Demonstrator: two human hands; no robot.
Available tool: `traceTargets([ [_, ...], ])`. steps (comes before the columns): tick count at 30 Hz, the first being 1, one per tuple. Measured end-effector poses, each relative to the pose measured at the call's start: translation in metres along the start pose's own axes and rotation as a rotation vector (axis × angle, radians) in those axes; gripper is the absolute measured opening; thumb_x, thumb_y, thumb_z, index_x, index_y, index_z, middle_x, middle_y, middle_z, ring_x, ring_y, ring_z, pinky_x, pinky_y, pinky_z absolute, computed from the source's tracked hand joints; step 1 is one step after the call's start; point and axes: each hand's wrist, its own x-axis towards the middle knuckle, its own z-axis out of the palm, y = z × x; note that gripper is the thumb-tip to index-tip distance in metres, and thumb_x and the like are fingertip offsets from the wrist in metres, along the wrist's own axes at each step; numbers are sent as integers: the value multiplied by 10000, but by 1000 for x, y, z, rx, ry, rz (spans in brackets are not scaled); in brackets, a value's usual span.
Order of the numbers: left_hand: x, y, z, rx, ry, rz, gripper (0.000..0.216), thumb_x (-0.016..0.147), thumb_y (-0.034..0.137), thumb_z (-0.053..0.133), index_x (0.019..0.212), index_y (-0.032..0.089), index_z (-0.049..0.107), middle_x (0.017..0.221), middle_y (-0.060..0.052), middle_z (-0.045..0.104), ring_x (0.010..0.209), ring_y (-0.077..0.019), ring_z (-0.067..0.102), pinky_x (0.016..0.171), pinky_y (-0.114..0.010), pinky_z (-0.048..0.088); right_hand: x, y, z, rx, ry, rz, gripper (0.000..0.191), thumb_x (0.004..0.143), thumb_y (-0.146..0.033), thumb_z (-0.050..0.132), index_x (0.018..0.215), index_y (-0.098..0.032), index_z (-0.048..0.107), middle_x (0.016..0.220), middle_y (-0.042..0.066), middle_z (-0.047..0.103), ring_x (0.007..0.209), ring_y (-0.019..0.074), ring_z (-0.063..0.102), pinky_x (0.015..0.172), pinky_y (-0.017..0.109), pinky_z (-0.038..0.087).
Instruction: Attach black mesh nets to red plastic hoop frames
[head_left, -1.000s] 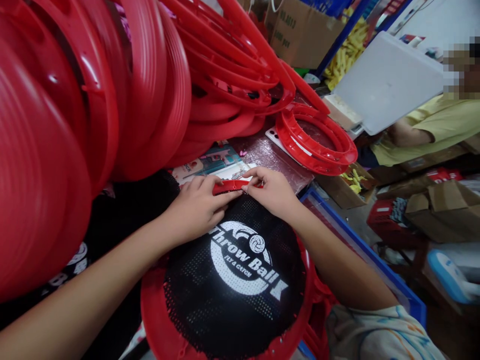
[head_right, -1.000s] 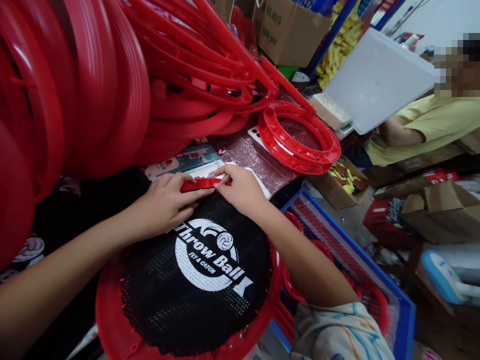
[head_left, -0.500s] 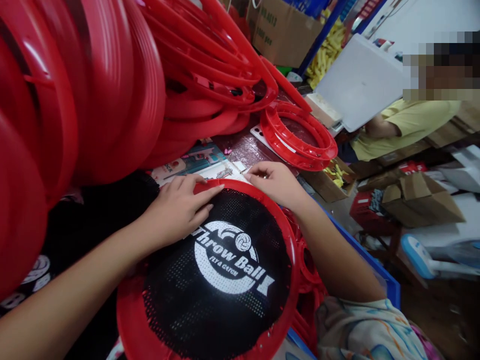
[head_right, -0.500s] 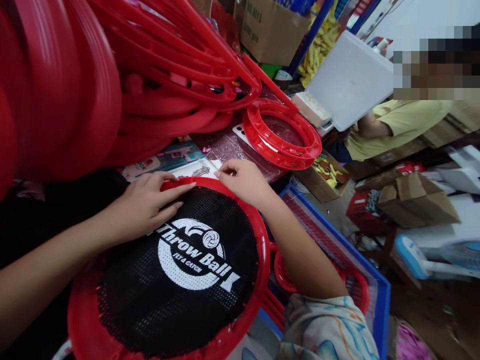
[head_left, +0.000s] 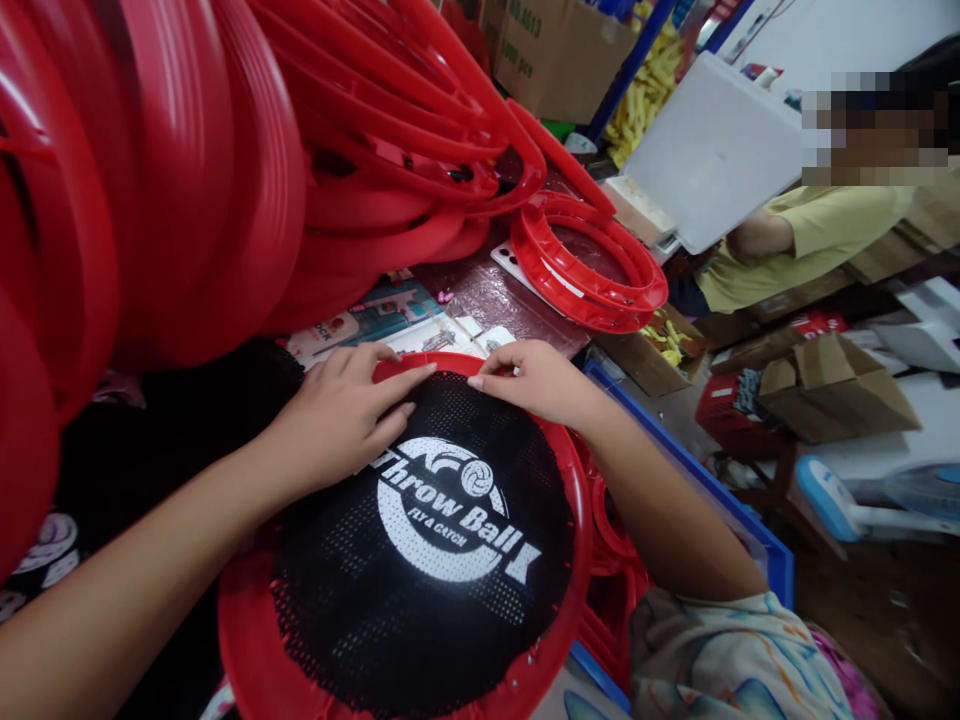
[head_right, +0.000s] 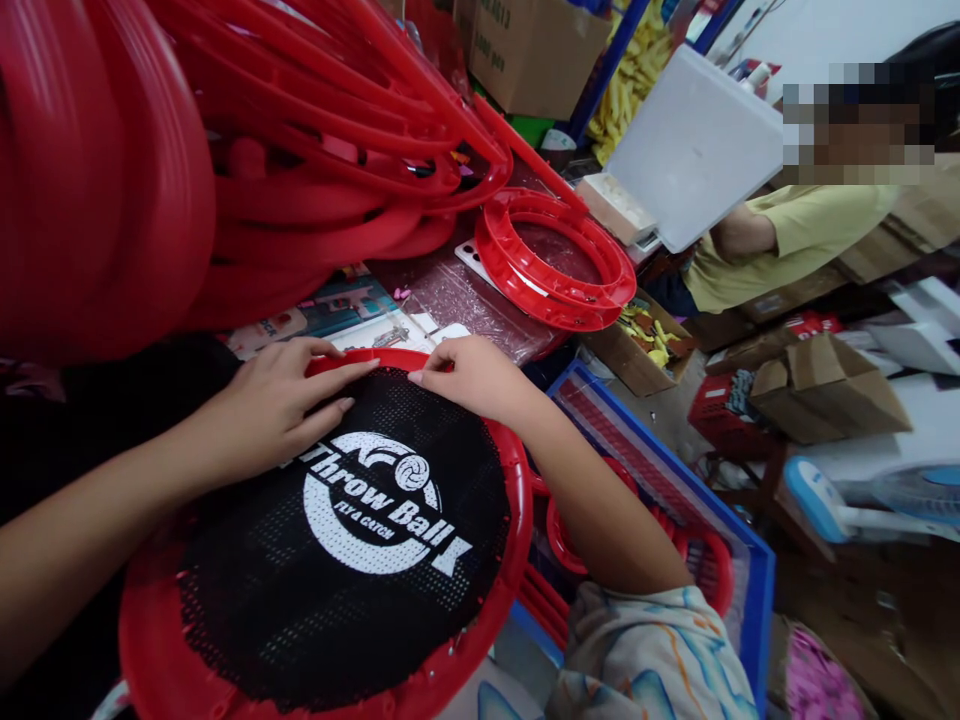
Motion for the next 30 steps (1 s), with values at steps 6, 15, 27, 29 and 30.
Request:
traceTargets([
  [6, 0, -1, 1, -5, 1, -4, 464, 895, 368, 421, 1341, 274, 504, 1193, -128, 433, 1133, -338, 425, 954, -522, 399, 0, 0, 2, 20, 13, -1, 111, 769, -235, 655, 701, -152, 684, 643, -5, 633, 603, 99, 524, 588, 237, 371],
  [15, 0, 1, -1, 16, 23, 34, 469, 897, 341, 411, 1339, 224, 513, 1199, -148, 443, 1111, -344, 438, 947, -527, 406, 10, 6, 10, 58, 115, 51, 127, 760, -208, 607, 660, -143, 651, 613, -7, 601, 572, 96, 505, 574, 239, 363],
  [27, 0, 2, -1, 32, 20, 27, 464, 892, 342, 416, 1331, 231, 514, 1201, -151, 448, 1089, -343, 437, 920, -529, 419, 13, 4, 11, 43, 139, 43, 152, 751, -246, 623, 634, -151, 638, 571, -26, 567, 534, 84, 468, 568, 236, 361],
  [29, 0, 2, -1, 32, 24, 28, 459, 893, 338, 412, 1326, 231, 519, 1202, -151, 446, 1091, -343, 438, 917, -527, 421, 14, 4, 11, 31, 132, 43, 158, 751, -247, 623, 626, -151, 638, 568, -24, 571, 533, 86, 474, 564, 237, 361],
  [30, -1, 2, -1, 32, 26, 31, 459, 893, 337, 412, 1326, 230, 519, 1203, -151, 445, 1095, -344, 437, 918, -526, 420, 14, 5, 11, 24, 128, 44, 157, 749, -243, 624, 623, -151, 639, 568, -23, 575, 534, 87, 480, 562, 237, 360],
])
